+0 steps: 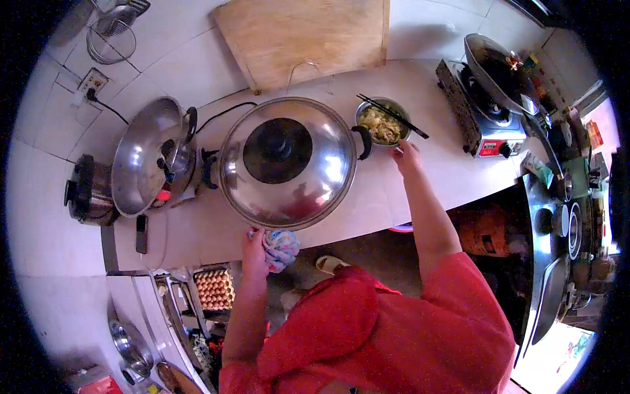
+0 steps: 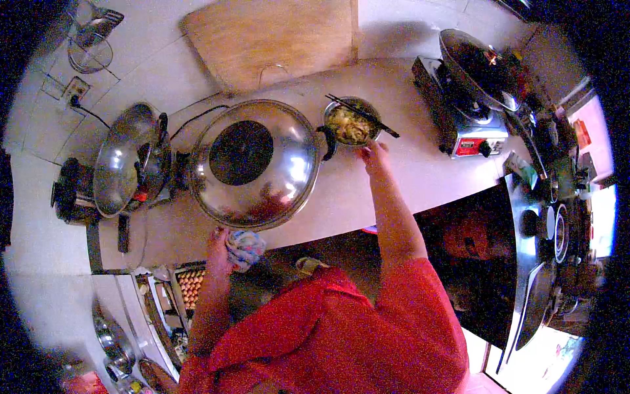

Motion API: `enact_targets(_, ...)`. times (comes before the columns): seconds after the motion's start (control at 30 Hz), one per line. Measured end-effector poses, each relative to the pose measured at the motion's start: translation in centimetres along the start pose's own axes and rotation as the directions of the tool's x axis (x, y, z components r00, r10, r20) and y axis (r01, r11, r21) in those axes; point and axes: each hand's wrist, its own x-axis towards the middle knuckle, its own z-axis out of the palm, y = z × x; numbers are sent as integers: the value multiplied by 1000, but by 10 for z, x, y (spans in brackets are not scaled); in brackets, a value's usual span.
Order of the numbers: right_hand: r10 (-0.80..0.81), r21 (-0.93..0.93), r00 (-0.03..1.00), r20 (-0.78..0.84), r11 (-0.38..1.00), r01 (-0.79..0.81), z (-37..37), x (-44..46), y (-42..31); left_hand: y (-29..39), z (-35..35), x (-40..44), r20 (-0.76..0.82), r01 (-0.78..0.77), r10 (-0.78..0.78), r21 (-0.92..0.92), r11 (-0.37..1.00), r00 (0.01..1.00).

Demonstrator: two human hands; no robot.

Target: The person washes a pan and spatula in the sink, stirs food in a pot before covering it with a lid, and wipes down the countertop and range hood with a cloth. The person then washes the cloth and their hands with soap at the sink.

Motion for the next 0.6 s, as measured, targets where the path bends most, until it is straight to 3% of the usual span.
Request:
enact_targets(0.03, -36, -74, 999, -28, 997, 34, 0, 2, 0, 1, 3, -3, -12, 5, -6, -12, 1000, 1000)
enact_targets(0.13, -90, 82, 994, 69, 993, 84, -10, 0, -9, 3, 14, -7, -56, 61, -59, 28, 998, 997)
enact_targets(0.2, -72, -16, 997, -5, 997, 72, -19, 5, -17, -4, 15, -5, 14, 46, -46, -8, 999, 999)
enact_targets(0.27, -87, 74, 983, 159, 994, 76, -36, -3, -28, -10, 24, -6, 20, 22, -22, -4, 1000, 1000)
enact_targets(0.3, -11, 36, 997, 82, 999, 8, -52, 18, -27, -33, 20, 10, 5, -5, 5, -29, 1000, 1000)
enact_targets(0.33, -18, 93, 977, 211, 996, -2, -69, 28, -31, -53, 14, 23, -24, -40, 38, -58, 998, 999)
enact_targets(0.37, -20, 150, 939, 343, 988, -34, -84, 35, -27, -47, 20, 12, 49, 13, -9, -89, 996, 999)
enact_targets(0.4, -29, -18, 963, 270, 999, 35, -88, 32, -31, -44, 20, 9, 107, 45, -43, -21, 999, 993)
enact_targets(0.43, -55, -6, 942, 331, 998, 60, -118, 56, -30, -40, 21, 7, 164, 69, -76, 51, 996, 984)
enact_targets(0.53, -5, -20, 995, 99, 1000, 7, -141, 40, -40, -28, 16, -12, 127, -28, -4, 245, 969, 992)
enact_targets(0.57, 50, 30, 997, -67, 998, -48, -105, -10, -51, -19, 18, -27, 97, -76, 52, 266, 961, 994)
enact_targets(0.6, 70, 22, 997, 13, 997, -70, -109, -38, -48, -9, 13, -38, 96, -49, 27, 235, 971, 995)
